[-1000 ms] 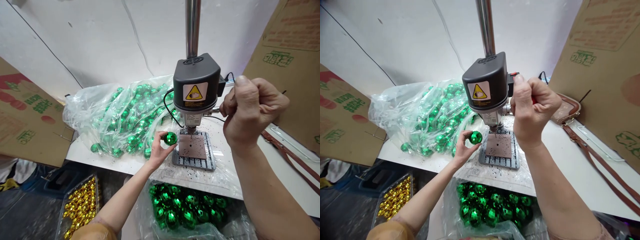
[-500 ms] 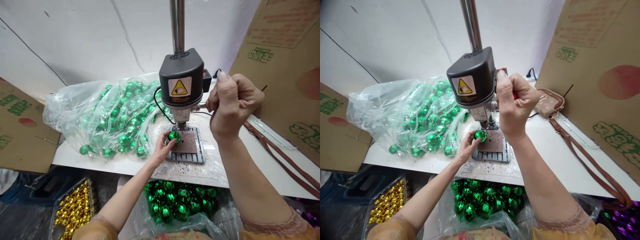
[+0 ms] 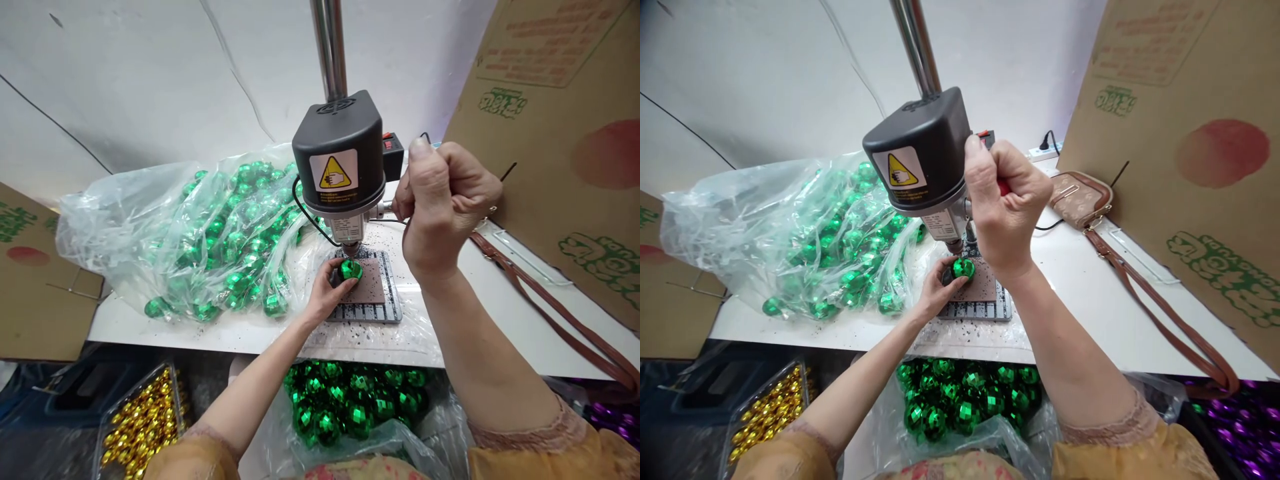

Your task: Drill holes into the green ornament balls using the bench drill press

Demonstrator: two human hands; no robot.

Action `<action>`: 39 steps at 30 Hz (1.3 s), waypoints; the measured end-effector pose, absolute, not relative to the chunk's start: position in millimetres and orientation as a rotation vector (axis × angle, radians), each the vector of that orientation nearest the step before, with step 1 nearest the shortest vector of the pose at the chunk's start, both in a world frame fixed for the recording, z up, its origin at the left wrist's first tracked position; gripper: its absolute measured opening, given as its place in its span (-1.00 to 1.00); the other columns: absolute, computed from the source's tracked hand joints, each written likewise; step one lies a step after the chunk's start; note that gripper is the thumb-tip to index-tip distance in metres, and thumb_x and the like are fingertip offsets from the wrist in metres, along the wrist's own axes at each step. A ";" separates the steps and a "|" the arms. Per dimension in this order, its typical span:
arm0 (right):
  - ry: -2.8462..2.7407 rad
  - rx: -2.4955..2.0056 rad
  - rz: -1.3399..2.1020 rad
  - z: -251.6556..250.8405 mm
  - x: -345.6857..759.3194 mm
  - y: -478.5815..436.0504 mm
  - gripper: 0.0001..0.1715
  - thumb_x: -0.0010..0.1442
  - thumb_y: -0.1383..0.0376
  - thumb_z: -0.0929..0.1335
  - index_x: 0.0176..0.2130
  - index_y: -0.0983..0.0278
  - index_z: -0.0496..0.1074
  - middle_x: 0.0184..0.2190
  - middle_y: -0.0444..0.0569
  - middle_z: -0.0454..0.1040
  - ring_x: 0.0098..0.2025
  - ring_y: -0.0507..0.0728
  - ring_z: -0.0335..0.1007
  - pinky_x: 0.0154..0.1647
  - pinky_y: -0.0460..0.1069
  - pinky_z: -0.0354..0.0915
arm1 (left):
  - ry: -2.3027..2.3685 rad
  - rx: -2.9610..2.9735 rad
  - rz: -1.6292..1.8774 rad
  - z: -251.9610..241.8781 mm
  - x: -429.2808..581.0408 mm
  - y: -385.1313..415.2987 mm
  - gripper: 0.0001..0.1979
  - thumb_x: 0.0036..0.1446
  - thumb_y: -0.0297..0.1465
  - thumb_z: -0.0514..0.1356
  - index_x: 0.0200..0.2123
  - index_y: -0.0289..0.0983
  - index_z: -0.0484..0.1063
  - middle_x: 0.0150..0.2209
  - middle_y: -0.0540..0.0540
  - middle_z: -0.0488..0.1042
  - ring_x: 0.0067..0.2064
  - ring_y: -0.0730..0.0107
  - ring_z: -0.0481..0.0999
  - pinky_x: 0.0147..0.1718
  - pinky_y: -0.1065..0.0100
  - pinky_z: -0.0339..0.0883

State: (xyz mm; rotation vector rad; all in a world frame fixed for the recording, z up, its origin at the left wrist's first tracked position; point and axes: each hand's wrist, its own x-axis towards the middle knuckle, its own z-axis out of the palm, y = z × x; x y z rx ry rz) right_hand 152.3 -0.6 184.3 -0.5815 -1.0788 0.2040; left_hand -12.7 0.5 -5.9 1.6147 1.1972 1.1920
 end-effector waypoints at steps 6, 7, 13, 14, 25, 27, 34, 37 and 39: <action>-1.078 -0.598 0.197 184.5 152.4 -0.7 -0.38 0.34 0.14 0.33 -0.60 0.21 -0.04 -0.67 -0.24 -0.05 -0.65 -0.12 -0.09 -0.58 -0.06 -0.03 | 1.292 1.725 1.198 -1.3 -1.3 -8.2 -0.50 0.01 -0.31 0.46 0.03 -0.24 0.45 -0.01 -0.17 0.54 0.03 0.11 0.53 0.06 0.09 0.40; -1.076 -0.590 0.208 184.9 152.6 -0.5 -0.38 0.33 0.15 0.34 -0.61 0.21 -0.03 -0.67 -0.24 -0.05 -0.65 -0.12 -0.09 -0.59 -0.06 -0.04 | 1.296 1.724 1.205 -1.1 0.8 -9.2 -0.50 0.02 -0.32 0.45 0.03 -0.23 0.44 -0.01 -0.16 0.54 0.03 0.12 0.53 0.06 0.10 0.40; -1.086 -0.551 0.216 181.2 154.1 1.8 -0.41 0.33 0.17 0.34 -0.59 0.21 -0.01 -0.67 -0.25 -0.03 -0.65 -0.11 -0.08 -0.59 -0.06 -0.03 | 1.180 1.682 1.205 -3.2 6.2 -11.1 -0.52 0.10 -0.33 0.41 0.05 -0.23 0.37 -0.06 -0.13 0.55 -0.05 0.23 0.56 -0.02 0.20 0.44; -1.091 -0.559 0.200 178.2 154.1 1.9 -0.41 0.34 0.16 0.33 -0.59 0.20 -0.01 -0.67 -0.24 -0.03 -0.65 -0.10 -0.08 -0.59 -0.05 -0.03 | 1.170 1.683 1.206 -3.7 6.1 -11.1 -0.52 0.11 -0.32 0.41 0.06 -0.23 0.37 -0.05 -0.13 0.55 -0.04 0.23 0.56 -0.02 0.20 0.44; -1.013 -0.393 0.121 147.9 150.0 -0.1 -0.38 0.28 0.29 0.35 -0.63 0.27 -0.06 -0.68 -0.23 -0.11 -0.67 -0.11 -0.09 -0.56 -0.02 -0.10 | 1.124 1.718 1.202 -8.3 3.4 -10.2 -0.51 0.13 -0.28 0.41 0.08 -0.23 0.36 -0.03 -0.14 0.54 0.00 0.20 0.55 0.02 0.18 0.43; -0.988 -0.397 0.095 147.2 149.1 -0.3 -0.39 0.26 0.30 0.34 -0.64 0.27 -0.07 -0.70 -0.24 -0.09 -0.68 -0.11 -0.07 -0.54 -0.01 -0.05 | 1.112 1.722 1.194 -9.0 3.0 -9.8 -0.50 0.13 -0.26 0.41 0.08 -0.22 0.36 0.00 -0.15 0.53 0.02 0.18 0.54 0.04 0.16 0.43; -0.956 -0.415 0.046 140.4 146.3 -0.5 -0.41 0.22 0.32 0.33 -0.59 0.25 -0.14 -0.71 -0.23 -0.12 -0.71 -0.10 -0.13 -0.61 -0.02 -0.11 | 1.088 1.704 1.191 -7.5 3.1 -10.8 -0.49 0.14 -0.25 0.40 0.10 -0.23 0.34 0.02 -0.17 0.51 0.05 0.16 0.53 0.07 0.15 0.42; -0.962 -0.394 0.026 135.9 147.2 -1.2 -0.43 0.18 0.38 0.33 -0.60 0.26 -0.15 -0.72 -0.24 -0.12 -0.72 -0.12 -0.17 -0.65 -0.03 -0.12 | 1.103 1.696 1.203 -6.7 3.9 -11.6 -0.51 0.14 -0.26 0.40 0.08 -0.22 0.35 0.01 -0.16 0.52 0.03 0.17 0.54 0.06 0.16 0.42; -1.000 -0.366 0.005 133.2 149.0 -1.3 -0.43 0.17 0.40 0.33 -0.60 0.26 -0.14 -0.74 -0.24 -0.09 -0.72 -0.12 -0.17 -0.67 -0.04 -0.12 | 1.112 1.695 1.212 -6.7 4.3 -11.8 -0.51 0.13 -0.27 0.40 0.07 -0.22 0.36 0.00 -0.15 0.52 0.02 0.17 0.54 0.05 0.16 0.42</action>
